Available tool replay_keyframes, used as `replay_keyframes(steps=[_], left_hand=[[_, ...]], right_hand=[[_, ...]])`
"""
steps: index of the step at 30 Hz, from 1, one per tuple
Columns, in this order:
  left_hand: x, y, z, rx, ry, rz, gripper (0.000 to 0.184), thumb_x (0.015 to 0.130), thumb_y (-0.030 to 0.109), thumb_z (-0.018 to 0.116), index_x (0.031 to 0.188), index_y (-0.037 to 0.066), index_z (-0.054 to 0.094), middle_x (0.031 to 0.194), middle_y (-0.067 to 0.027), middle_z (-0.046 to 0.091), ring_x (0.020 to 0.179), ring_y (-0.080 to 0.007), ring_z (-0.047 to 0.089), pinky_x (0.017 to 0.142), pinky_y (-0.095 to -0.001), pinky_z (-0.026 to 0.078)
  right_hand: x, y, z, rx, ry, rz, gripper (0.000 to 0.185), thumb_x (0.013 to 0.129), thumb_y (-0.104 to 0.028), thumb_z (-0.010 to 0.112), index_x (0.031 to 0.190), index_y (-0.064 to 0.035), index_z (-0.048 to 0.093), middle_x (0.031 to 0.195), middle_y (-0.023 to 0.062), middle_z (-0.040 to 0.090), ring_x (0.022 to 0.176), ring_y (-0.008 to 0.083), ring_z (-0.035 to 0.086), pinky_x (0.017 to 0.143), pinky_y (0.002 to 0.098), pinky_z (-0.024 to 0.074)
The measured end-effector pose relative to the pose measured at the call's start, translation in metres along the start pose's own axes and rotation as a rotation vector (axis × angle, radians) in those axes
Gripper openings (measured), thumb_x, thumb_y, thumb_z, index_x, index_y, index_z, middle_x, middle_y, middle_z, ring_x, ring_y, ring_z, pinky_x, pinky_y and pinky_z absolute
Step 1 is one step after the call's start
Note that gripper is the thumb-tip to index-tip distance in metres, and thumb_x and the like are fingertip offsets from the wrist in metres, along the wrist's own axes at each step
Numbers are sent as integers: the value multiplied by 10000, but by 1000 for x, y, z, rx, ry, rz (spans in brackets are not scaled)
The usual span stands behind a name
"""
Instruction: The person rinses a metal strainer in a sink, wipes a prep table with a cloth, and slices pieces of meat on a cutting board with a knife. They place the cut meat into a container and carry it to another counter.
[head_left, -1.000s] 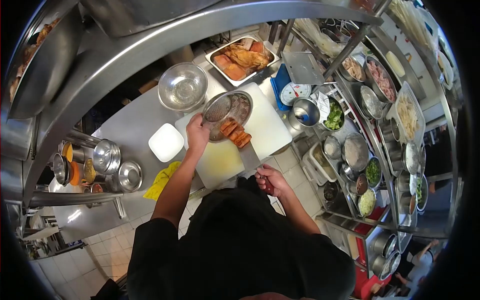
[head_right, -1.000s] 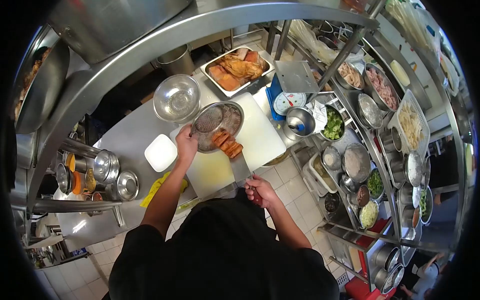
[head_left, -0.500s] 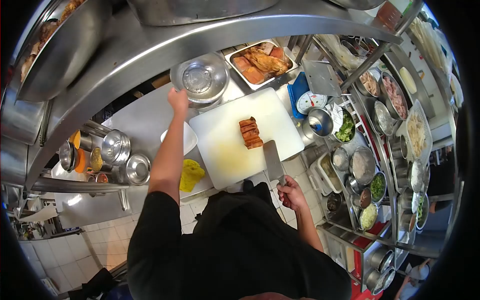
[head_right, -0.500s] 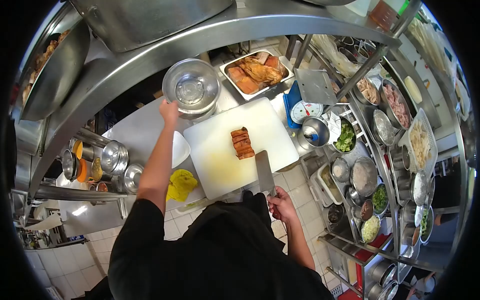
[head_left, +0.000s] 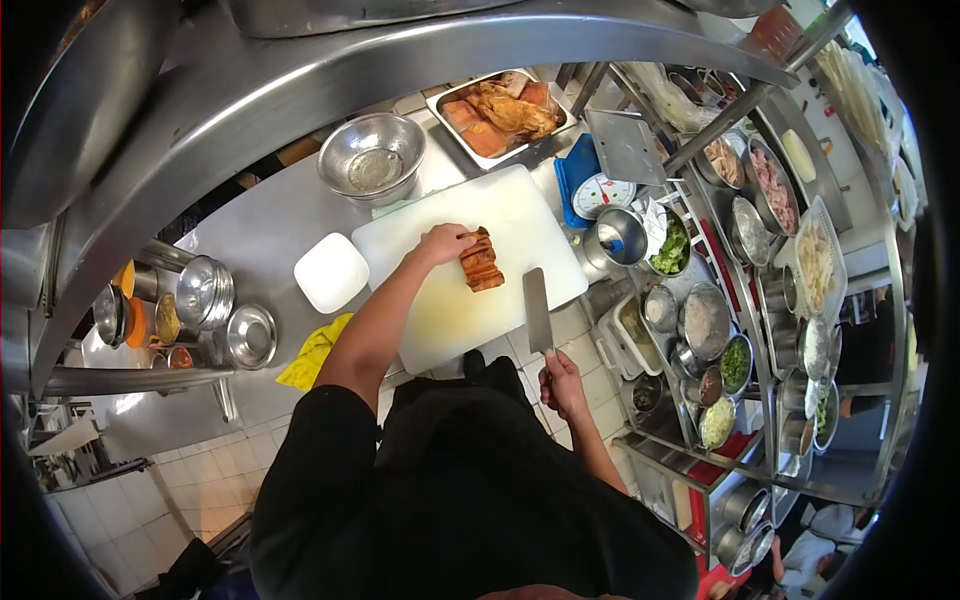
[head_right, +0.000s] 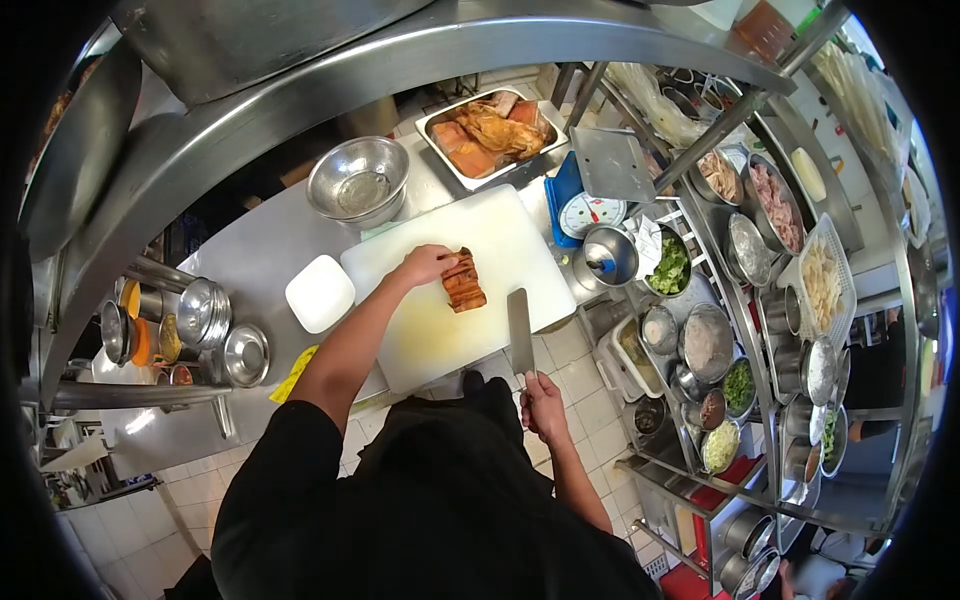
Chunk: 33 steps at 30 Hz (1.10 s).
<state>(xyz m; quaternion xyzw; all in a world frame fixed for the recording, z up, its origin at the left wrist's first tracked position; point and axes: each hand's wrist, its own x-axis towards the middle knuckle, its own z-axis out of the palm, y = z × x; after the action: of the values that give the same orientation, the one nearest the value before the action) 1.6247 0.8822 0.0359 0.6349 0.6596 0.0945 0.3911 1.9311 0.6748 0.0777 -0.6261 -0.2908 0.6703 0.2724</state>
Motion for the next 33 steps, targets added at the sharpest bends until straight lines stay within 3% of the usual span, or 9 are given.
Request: replay_keyframes(steps=[5,9,13,16,17,20,29,31,33], left_hand=[[-55,-29,43,-195,36,-3,390,848,330,674,1074,12,673,952,-121,705,844,-275,672,789,-404,512],[-91,-21,84,-785,201,-77,339,820,166,722,1047,-74,649,873,-126,695,721,-150,644,630,-278,520],[-88,-33,89,-911,186,-102,348,830,140,714,1089,-74,622,882,-112,688,720,-152,637,643,-281,514],[-98,-34,83,-980,177,-98,337,838,125,708,1104,-54,606,887,-86,677,739,-143,626,674,-271,496],[-99,-33,80,-968,178,-88,337,833,120,710,1102,-51,601,884,-84,674,749,-141,624,680,-270,494],[-91,-32,86,-940,235,-22,330,810,112,726,1071,-48,602,891,-103,678,786,-158,635,713,-284,505],[-79,-32,87,-860,213,-121,407,742,125,781,1067,-34,593,903,-139,680,819,-190,650,747,-308,519],[-81,-28,90,-882,221,-104,419,739,125,784,1074,-32,586,907,-141,682,823,-188,652,740,-308,521],[-85,-28,86,-890,230,-69,425,740,121,784,1080,-30,579,909,-138,683,821,-182,653,725,-308,522]], right_hand=[[12,-2,12,-127,28,-212,383,992,-450,453,947,-80,540,588,15,484,356,113,425,321,253,338],[10,-26,43,-212,-27,-318,421,1010,-429,421,1043,-35,562,587,29,471,398,111,435,370,256,374],[21,-36,76,-339,-69,-267,429,1020,-405,406,1129,-25,572,591,48,492,453,135,467,446,300,411],[42,-24,95,-498,-43,-365,422,1019,-393,406,1179,-34,560,642,126,558,540,253,566,551,389,471],[46,-20,100,-556,30,-419,401,1018,-361,404,1188,-35,561,757,235,619,722,411,628,679,484,482],[56,-10,109,-686,179,-549,414,1016,-361,384,1140,-17,579,877,309,622,872,492,599,746,540,462],[49,12,87,-928,124,-366,515,1022,-387,336,937,59,581,887,334,609,895,519,570,758,536,463],[69,-7,111,-869,114,-556,531,1024,-384,314,913,58,588,879,344,607,892,520,571,759,547,462],[87,-10,117,-901,136,-458,536,1023,-385,314,897,55,592,877,348,606,896,520,572,765,550,463]])
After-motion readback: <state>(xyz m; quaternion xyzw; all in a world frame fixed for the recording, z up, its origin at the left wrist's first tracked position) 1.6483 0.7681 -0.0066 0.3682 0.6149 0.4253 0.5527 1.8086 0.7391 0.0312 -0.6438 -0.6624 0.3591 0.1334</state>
